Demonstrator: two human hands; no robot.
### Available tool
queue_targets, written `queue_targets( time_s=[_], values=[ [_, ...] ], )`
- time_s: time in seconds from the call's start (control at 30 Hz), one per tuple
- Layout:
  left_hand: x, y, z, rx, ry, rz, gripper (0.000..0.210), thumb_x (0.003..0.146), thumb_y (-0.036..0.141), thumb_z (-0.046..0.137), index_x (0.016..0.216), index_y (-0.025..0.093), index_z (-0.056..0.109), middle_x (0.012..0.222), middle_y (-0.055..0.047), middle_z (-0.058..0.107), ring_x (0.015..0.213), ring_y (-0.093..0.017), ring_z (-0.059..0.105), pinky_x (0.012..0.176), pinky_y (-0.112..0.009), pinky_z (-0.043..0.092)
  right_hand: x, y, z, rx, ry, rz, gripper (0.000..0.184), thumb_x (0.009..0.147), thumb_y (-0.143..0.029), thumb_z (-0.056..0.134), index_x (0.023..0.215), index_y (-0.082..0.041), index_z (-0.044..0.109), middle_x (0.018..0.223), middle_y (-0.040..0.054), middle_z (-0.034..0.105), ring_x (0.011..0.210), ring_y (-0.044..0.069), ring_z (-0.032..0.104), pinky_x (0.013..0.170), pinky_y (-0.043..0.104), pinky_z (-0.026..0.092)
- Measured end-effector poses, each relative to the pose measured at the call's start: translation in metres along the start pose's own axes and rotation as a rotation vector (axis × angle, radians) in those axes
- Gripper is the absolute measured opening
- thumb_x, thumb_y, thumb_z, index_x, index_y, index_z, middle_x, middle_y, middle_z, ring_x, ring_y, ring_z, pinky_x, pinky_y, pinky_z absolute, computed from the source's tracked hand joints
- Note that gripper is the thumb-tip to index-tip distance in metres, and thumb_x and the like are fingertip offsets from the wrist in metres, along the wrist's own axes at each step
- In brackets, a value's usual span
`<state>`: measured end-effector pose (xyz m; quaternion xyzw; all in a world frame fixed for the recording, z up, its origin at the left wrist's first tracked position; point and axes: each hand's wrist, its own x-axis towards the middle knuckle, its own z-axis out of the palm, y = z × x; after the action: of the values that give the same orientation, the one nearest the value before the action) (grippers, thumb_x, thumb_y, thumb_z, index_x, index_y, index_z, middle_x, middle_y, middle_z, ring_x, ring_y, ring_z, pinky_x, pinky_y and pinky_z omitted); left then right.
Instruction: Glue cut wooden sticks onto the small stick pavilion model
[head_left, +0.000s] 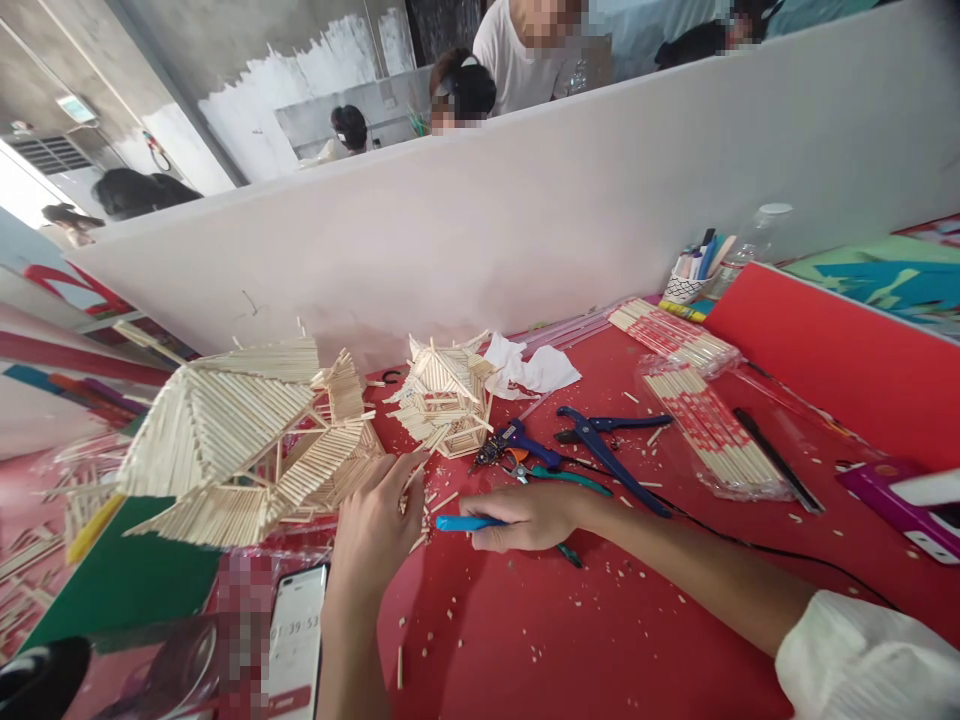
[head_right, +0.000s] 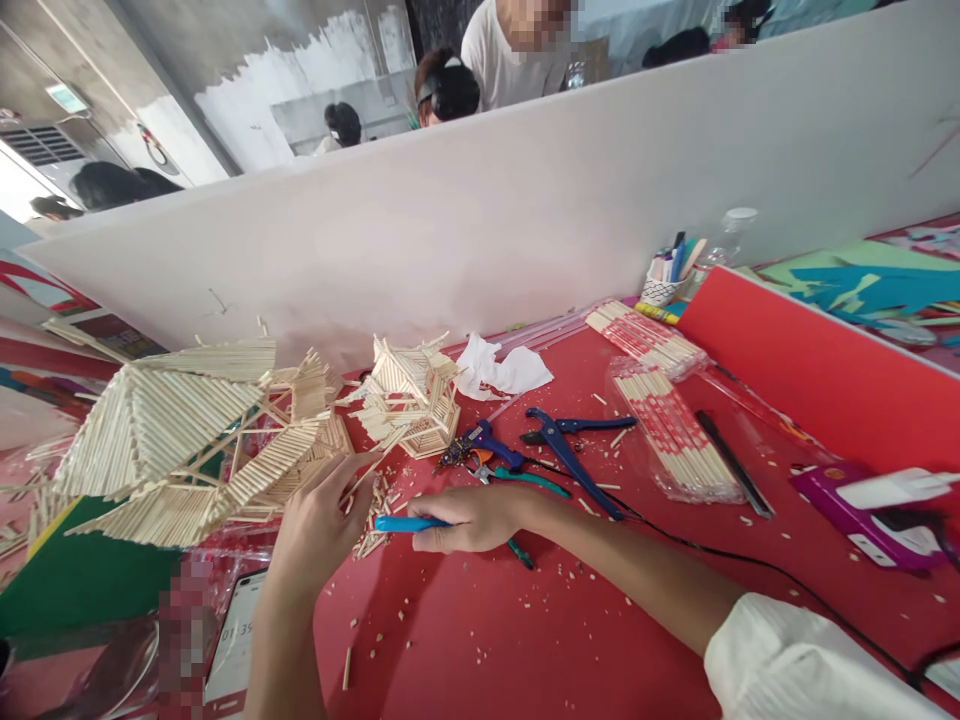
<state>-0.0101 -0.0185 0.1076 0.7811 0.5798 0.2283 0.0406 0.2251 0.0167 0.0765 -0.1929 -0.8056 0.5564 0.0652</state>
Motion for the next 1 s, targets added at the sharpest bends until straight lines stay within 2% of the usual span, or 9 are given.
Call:
queue_targets(
  time_s=[0.07, 0.17, 0.27, 0.33, 0.5, 0.6, 0.7, 0.83, 1.0],
  values=[
    [0.000, 0.000, 0.000, 0.006, -0.007, -0.003, 0.029, 0.099, 0.027, 0.046, 0.118, 0.025, 0.068, 0.089, -0.003, 0.068, 0.075, -0.017, 0.064, 0.067, -0.026, 0.042, 0.001, 0.001, 0.002, -0.002, 0.011, -0.036, 0.022, 0.107, -0.036, 0.046, 0.093, -0.020, 0.050, 0.070, -0.0066, 0.044, 0.060, 0.010, 0.041, 0.061, 0.024, 0.034],
    [-0.001, -0.001, 0.001, 0.011, -0.017, -0.006, 0.028, 0.100, 0.027, 0.047, 0.119, 0.025, 0.067, 0.091, -0.002, 0.069, 0.075, -0.016, 0.064, 0.066, -0.026, 0.042, 0.003, 0.003, 0.004, 0.042, 0.073, -0.072, 0.024, 0.110, -0.032, 0.038, 0.102, -0.017, 0.056, 0.077, -0.0030, 0.053, 0.064, 0.011, 0.046, 0.065, 0.024, 0.039],
    [-0.001, -0.002, 0.002, 0.018, -0.001, 0.002, 0.028, 0.100, 0.026, 0.047, 0.120, 0.026, 0.067, 0.093, -0.003, 0.069, 0.081, -0.018, 0.066, 0.069, -0.026, 0.043, 0.005, 0.005, 0.006, 0.007, 0.175, -0.037, 0.023, 0.109, -0.029, 0.040, 0.111, -0.016, 0.060, 0.091, 0.0020, 0.063, 0.075, 0.013, 0.054, 0.073, 0.025, 0.042],
    [-0.001, -0.001, 0.002, 0.035, 0.008, 0.003, 0.027, 0.099, 0.026, 0.048, 0.119, 0.026, 0.067, 0.091, -0.002, 0.068, 0.080, -0.018, 0.066, 0.070, -0.026, 0.043, 0.006, 0.006, 0.008, -0.056, 0.243, -0.001, 0.027, 0.110, -0.033, 0.039, 0.115, -0.018, 0.060, 0.095, 0.0032, 0.066, 0.080, 0.015, 0.058, 0.075, 0.026, 0.043],
    [-0.002, 0.002, 0.001, 0.062, 0.026, 0.010, 0.027, 0.099, 0.026, 0.048, 0.117, 0.026, 0.068, 0.086, -0.001, 0.067, 0.074, -0.017, 0.064, 0.066, -0.025, 0.042, 0.009, 0.001, 0.018, -0.479, 0.392, 0.096, 0.034, 0.112, -0.036, 0.036, 0.102, -0.018, 0.063, 0.086, 0.0056, 0.071, 0.078, 0.020, 0.064, 0.067, 0.028, 0.036],
    [-0.002, 0.002, 0.001, 0.069, 0.036, 0.013, 0.026, 0.099, 0.027, 0.048, 0.117, 0.026, 0.068, 0.085, -0.002, 0.068, 0.075, -0.017, 0.064, 0.065, -0.025, 0.042, 0.011, -0.005, 0.026, -0.737, 0.362, 0.199, 0.028, 0.110, -0.035, 0.042, 0.105, -0.018, 0.063, 0.080, 0.0064, 0.072, 0.069, 0.021, 0.066, 0.060, 0.029, 0.030],
    [-0.002, 0.001, 0.001, 0.062, 0.029, 0.004, 0.027, 0.099, 0.027, 0.048, 0.117, 0.026, 0.068, 0.085, -0.002, 0.068, 0.075, -0.017, 0.064, 0.066, -0.025, 0.042, 0.012, -0.005, 0.030, -0.834, 0.326, 0.248, 0.025, 0.110, -0.035, 0.045, 0.111, -0.018, 0.063, 0.080, 0.0072, 0.073, 0.068, 0.022, 0.067, 0.058, 0.029, 0.027],
    [-0.002, 0.000, 0.001, 0.050, 0.027, 0.003, 0.027, 0.099, 0.026, 0.047, 0.116, 0.026, 0.068, 0.090, -0.003, 0.070, 0.081, -0.018, 0.067, 0.068, -0.025, 0.043, 0.012, 0.000, 0.027, -0.688, 0.353, 0.225, 0.024, 0.110, -0.035, 0.044, 0.115, -0.018, 0.060, 0.080, 0.0052, 0.070, 0.071, 0.021, 0.064, 0.060, 0.029, 0.028],
    [-0.002, 0.001, 0.000, 0.062, 0.018, 0.000, 0.027, 0.100, 0.027, 0.048, 0.117, 0.026, 0.068, 0.089, -0.003, 0.069, 0.079, -0.018, 0.066, 0.066, -0.025, 0.042, 0.011, 0.004, 0.015, -0.187, 0.370, 0.088, 0.023, 0.110, -0.030, 0.040, 0.095, -0.019, 0.054, 0.079, -0.0005, 0.057, 0.071, 0.014, 0.052, 0.065, 0.027, 0.033]
  ],
)
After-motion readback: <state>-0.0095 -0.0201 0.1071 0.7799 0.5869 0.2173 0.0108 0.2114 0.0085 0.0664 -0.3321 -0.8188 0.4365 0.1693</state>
